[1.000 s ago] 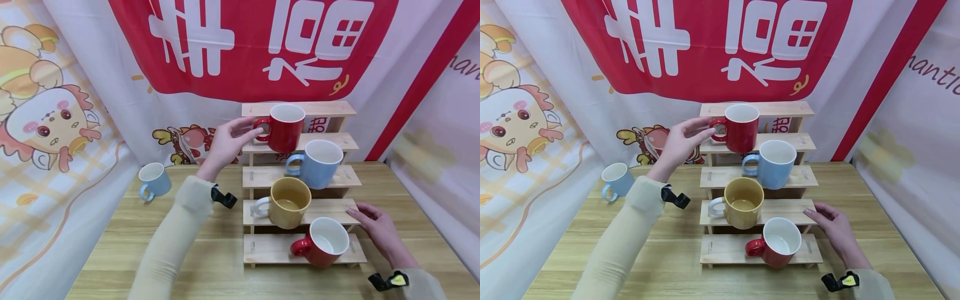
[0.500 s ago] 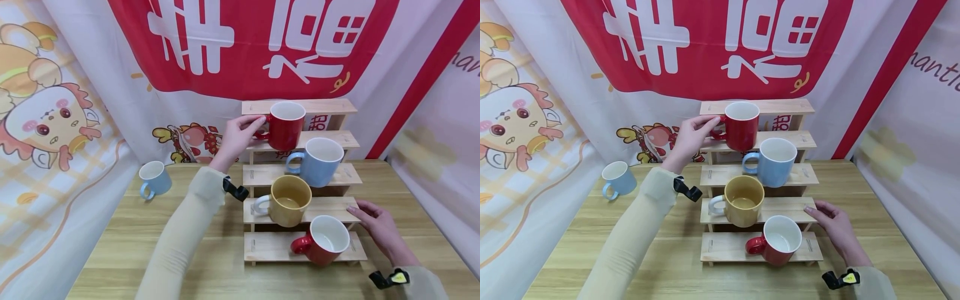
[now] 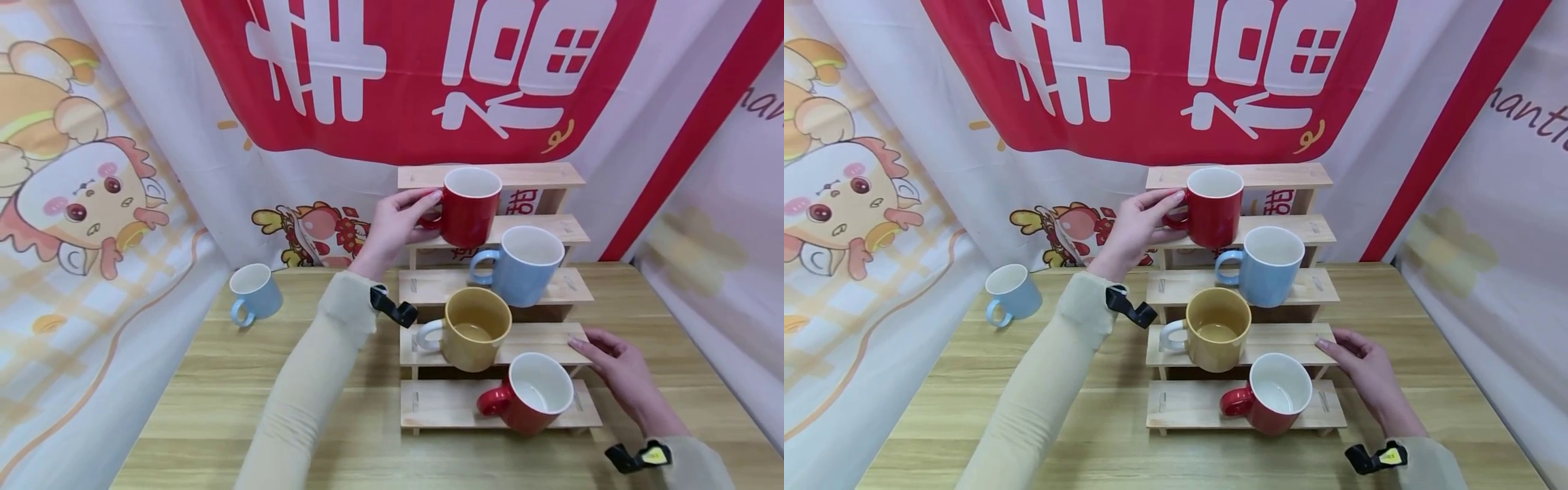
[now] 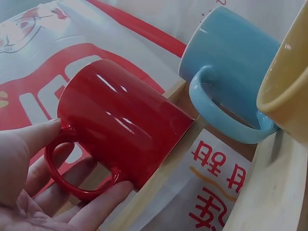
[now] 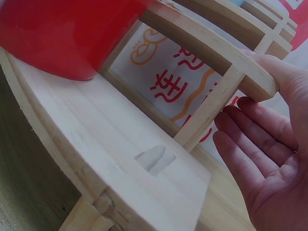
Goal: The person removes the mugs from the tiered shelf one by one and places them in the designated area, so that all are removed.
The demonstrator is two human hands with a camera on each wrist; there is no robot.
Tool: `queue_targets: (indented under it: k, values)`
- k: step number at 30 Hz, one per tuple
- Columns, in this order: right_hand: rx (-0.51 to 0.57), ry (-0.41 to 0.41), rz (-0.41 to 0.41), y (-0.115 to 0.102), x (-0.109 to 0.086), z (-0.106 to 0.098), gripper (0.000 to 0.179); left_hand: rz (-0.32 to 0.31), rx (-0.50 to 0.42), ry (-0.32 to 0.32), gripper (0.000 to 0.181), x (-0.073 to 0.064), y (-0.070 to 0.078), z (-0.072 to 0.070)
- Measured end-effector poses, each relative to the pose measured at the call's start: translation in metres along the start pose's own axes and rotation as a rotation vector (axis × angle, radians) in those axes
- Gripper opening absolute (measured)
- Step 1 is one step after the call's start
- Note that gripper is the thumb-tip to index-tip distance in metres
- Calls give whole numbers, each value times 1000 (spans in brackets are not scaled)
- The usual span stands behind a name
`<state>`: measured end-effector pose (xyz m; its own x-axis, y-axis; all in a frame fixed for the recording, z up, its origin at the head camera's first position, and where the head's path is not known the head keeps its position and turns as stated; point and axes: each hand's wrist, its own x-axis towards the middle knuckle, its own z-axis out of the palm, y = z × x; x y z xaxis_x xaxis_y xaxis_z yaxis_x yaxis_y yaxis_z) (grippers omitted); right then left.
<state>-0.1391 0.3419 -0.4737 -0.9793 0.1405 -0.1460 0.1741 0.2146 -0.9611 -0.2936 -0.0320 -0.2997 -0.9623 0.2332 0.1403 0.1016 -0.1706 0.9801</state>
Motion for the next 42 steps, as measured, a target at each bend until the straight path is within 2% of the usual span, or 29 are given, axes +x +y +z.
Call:
queue_targets:
  k: [3, 7, 13, 21, 27, 34, 42]
  values:
    - [33, 4, 6, 1, 0, 0, 19, -6, 1, 10, 32, 0, -1, 1]
    - [24, 1, 7, 4, 0, 1, 20, 0, -7, 28, 31, 0, -3, 2]
    - [14, 7, -7, 3, 0, 1, 19, 28, -8, 40, 29, -2, -4, 1]
    - [15, -2, -14, 3, 1, 2, 19, 87, -37, 108, 28, -11, -4, -5]
    - [0, -8, -6, 2, 1, 1, 25, 152, -58, 147, 31, -23, 1, -21]
    - [9, -5, -11, 0, 0, 1, 22, 225, -129, 190, 28, -38, 11, -46]
    - [30, -3, -16, 0, 0, 0, 20, 245, -73, 301, 34, -57, 14, -75]
